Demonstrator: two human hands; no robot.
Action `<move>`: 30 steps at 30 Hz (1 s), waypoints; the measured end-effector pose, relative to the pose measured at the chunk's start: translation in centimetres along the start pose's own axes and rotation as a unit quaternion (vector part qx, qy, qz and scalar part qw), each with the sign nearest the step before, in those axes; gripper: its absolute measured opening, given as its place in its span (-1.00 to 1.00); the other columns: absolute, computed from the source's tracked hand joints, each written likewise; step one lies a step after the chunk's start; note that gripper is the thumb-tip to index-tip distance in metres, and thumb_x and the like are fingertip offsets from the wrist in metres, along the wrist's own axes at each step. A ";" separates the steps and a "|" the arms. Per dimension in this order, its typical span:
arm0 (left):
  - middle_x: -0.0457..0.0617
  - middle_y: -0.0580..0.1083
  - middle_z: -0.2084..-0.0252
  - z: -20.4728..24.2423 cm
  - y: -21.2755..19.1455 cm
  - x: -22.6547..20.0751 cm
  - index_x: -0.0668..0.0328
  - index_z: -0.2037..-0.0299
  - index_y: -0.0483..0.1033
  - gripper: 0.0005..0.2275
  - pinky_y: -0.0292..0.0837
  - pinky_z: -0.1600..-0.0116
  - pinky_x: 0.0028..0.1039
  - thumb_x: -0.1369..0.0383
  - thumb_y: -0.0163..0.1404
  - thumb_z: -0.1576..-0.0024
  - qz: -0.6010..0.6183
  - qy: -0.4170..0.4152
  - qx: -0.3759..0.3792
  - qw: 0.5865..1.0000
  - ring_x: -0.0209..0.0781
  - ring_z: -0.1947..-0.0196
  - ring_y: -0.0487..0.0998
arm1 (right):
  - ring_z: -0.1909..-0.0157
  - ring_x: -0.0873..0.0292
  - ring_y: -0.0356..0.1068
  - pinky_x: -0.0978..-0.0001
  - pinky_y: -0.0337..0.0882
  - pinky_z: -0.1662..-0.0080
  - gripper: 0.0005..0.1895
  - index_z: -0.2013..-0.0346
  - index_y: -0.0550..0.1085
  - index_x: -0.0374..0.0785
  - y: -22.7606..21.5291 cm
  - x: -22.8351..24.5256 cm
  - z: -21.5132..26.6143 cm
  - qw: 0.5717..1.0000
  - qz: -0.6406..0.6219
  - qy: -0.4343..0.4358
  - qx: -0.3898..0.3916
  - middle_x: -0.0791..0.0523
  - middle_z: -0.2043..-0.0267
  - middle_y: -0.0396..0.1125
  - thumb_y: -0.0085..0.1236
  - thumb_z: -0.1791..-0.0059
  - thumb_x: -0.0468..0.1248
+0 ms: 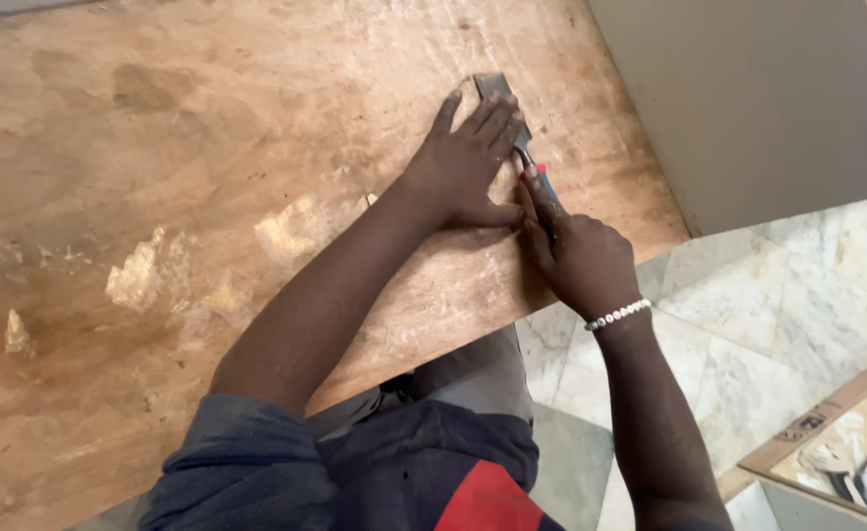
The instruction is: The person sands the surface and edges of a wooden board using a hand chisel.
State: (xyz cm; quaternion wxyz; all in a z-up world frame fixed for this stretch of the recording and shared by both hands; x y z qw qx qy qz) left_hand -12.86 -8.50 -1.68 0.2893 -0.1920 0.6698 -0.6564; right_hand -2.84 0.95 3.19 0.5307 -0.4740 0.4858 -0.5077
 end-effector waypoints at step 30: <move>0.21 -0.08 -0.59 0.9 -0.4 -1.6 0.31 -0.52 -0.13 0.13 -0.32 -0.53 0.03 -0.42 -0.10 0.10 0.053 0.023 -0.024 0.998 0.05 -0.59 -0.11 | 0.44 -0.17 0.47 -0.06 0.47 0.35 -0.36 -0.48 0.15 0.32 -0.8 -0.2 2.4 0.998 -0.001 0.039 0.045 -0.06 0.51 0.44 -0.05 -0.07 0.03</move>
Point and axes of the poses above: each hand's wrist, its own z-axis away from the middle knuckle, its own y-axis out of the palm, x = y × z, the point moved 9 cm from there along -z, towards the middle knuckle
